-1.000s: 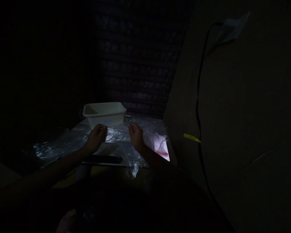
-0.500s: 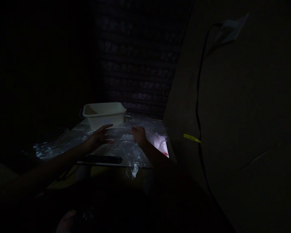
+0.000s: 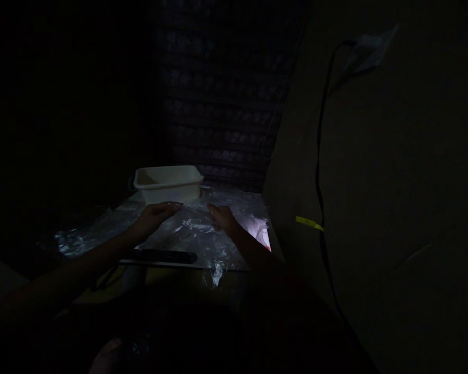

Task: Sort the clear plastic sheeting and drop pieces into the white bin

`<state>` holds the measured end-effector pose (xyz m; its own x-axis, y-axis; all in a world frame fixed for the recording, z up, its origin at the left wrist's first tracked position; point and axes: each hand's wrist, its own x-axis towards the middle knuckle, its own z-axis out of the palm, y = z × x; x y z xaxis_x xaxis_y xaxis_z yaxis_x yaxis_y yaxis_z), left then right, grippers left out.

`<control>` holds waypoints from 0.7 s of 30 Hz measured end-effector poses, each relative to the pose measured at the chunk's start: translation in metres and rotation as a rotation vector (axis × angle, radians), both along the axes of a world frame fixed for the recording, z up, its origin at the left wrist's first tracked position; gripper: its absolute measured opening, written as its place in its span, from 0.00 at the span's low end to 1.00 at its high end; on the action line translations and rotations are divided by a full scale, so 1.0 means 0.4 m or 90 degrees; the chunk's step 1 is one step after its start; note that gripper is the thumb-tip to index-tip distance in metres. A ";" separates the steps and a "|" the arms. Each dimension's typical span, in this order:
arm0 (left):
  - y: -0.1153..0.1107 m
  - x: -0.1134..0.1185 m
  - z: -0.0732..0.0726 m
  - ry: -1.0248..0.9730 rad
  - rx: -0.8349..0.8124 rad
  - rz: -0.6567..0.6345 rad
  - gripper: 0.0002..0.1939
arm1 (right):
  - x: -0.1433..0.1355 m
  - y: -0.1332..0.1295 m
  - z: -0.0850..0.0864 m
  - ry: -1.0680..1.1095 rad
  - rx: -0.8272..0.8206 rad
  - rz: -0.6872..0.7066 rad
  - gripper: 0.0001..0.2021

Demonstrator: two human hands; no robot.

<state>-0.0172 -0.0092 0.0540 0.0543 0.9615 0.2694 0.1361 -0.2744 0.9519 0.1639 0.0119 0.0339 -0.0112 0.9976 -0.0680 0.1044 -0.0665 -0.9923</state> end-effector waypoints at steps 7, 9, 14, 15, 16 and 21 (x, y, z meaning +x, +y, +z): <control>0.010 -0.014 -0.007 -0.190 -0.091 -0.007 0.10 | -0.002 -0.018 0.041 0.061 0.115 0.212 0.12; 0.013 -0.019 -0.010 -0.184 -0.100 0.007 0.10 | -0.004 -0.018 0.039 0.054 0.125 0.238 0.13; 0.010 -0.026 -0.006 -0.141 -0.117 0.032 0.11 | -0.011 -0.008 0.026 0.071 0.102 0.152 0.06; 0.009 -0.025 -0.004 -0.138 -0.117 0.031 0.11 | -0.011 -0.007 0.026 0.098 0.089 0.134 0.06; 0.007 -0.024 -0.003 -0.136 -0.117 0.029 0.11 | -0.011 -0.006 0.026 0.130 0.077 0.125 0.06; 0.004 -0.020 -0.004 -0.173 -0.144 -0.008 0.09 | -0.009 -0.007 0.026 0.242 0.045 0.121 0.06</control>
